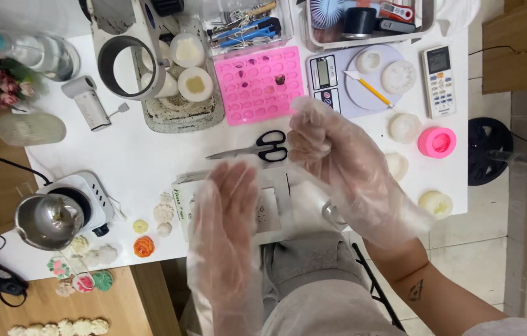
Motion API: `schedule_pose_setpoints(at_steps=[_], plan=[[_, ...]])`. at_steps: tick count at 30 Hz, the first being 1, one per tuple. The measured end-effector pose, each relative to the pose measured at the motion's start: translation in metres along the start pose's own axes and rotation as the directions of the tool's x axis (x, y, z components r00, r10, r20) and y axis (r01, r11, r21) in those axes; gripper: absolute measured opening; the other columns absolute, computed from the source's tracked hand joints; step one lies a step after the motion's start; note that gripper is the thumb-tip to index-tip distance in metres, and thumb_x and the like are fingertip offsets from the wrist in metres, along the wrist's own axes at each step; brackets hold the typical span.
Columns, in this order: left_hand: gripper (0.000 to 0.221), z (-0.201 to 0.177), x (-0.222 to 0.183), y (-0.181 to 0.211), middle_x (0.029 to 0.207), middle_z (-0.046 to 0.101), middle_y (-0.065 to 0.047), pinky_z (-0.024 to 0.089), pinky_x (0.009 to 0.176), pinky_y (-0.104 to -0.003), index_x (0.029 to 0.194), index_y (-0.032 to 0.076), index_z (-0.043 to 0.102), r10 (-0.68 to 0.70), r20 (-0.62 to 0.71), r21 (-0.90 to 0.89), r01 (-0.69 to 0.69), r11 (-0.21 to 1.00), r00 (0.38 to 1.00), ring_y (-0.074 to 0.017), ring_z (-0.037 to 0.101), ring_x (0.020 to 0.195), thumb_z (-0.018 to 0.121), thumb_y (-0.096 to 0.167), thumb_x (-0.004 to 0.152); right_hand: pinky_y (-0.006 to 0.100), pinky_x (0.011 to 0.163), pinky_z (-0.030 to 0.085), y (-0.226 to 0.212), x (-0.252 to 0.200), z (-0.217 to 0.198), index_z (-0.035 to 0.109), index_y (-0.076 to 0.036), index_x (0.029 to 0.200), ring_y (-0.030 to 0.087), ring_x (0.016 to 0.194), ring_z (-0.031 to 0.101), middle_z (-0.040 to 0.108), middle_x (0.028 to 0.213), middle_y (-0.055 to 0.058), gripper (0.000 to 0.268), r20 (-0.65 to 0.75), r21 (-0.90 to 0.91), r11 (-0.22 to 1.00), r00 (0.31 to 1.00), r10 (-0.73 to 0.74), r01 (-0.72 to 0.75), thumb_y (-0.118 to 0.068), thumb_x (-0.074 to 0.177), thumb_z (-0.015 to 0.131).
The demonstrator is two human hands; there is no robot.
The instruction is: Organizing and bagging small decorative wax shapes or shells for candle making at a production workspace.
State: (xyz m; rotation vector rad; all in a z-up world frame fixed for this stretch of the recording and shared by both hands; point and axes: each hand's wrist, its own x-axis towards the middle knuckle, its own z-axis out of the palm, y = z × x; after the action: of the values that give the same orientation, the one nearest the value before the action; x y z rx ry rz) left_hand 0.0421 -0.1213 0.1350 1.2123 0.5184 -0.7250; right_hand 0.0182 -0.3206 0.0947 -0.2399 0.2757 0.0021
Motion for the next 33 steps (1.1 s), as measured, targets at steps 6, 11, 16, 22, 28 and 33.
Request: schedule_pose_setpoints(at_steps=[6,11,16,22,28,33], plan=[[0.067,-0.004,-0.015,0.014,0.158,0.045,-0.018,0.035,0.124,-0.042,0.156,0.001,0.038,0.052,0.426,-0.367,0.12,0.922,0.903,-0.0288,0.043,0.148,0.052,0.041,0.103,0.022,0.069,0.049,0.05,-0.063,0.053,0.066,0.0,0.097,0.008,0.077,0.058,0.065,0.091,0.002,0.009,-0.158,-0.885,0.441,0.796,-0.585,0.149,-0.005,0.098,0.074],[0.07,-0.009,-0.05,0.032,0.164,0.039,-0.016,0.032,0.127,-0.042,0.159,0.002,0.035,-0.006,0.592,-0.326,0.246,0.913,0.806,-0.0273,0.037,0.153,0.049,0.043,0.104,0.024,0.069,0.052,0.075,-0.1,0.091,0.073,0.0,0.096,0.011,0.082,0.064,0.068,0.092,0.005,0.009,0.198,-0.98,-0.143,0.672,-0.714,0.137,0.001,0.091,0.08],[0.074,-0.021,-0.074,0.052,0.168,0.034,-0.017,0.029,0.128,-0.042,0.162,0.002,0.031,-0.055,0.703,-0.255,0.323,0.911,0.709,-0.0293,0.033,0.156,0.048,0.045,0.104,0.025,0.074,0.057,0.091,-0.126,0.113,0.075,0.002,0.1,0.011,0.078,0.065,0.069,0.094,0.006,0.024,0.107,-0.981,0.026,0.648,-0.754,0.192,-0.021,0.107,0.069],[0.074,-0.03,-0.091,0.064,0.165,0.041,-0.019,0.031,0.127,-0.042,0.161,0.0,0.036,-0.041,0.735,-0.271,0.349,0.897,0.677,-0.0293,0.039,0.154,0.054,0.044,0.104,0.023,0.077,0.048,0.11,-0.145,0.111,0.07,0.005,0.106,0.011,0.079,0.056,0.067,0.097,0.008,0.043,0.048,-0.939,0.137,0.517,-0.855,0.314,-0.036,0.118,0.065],[0.069,-0.043,-0.082,0.018,0.158,0.048,-0.017,0.033,0.127,-0.037,0.159,0.001,0.036,0.011,0.715,-0.303,0.295,0.906,0.699,-0.0253,0.044,0.149,0.067,0.004,0.097,0.023,0.075,0.046,0.107,-0.145,0.079,0.069,0.005,0.107,0.012,0.081,0.059,0.07,0.097,0.008,0.038,-0.056,-0.884,0.279,0.51,-0.858,0.374,-0.032,0.114,0.065],[0.065,-0.046,-0.111,0.028,0.158,0.05,-0.018,0.041,0.125,-0.038,0.155,0.0,0.042,0.093,0.673,-0.293,0.149,0.944,0.734,-0.0252,0.047,0.149,0.065,-0.009,0.095,0.024,0.074,0.046,0.113,-0.142,0.078,0.07,0.004,0.107,0.012,0.08,0.058,0.071,0.099,0.008,0.035,-0.064,-0.875,0.305,0.537,-0.841,0.375,-0.03,0.115,0.064]])
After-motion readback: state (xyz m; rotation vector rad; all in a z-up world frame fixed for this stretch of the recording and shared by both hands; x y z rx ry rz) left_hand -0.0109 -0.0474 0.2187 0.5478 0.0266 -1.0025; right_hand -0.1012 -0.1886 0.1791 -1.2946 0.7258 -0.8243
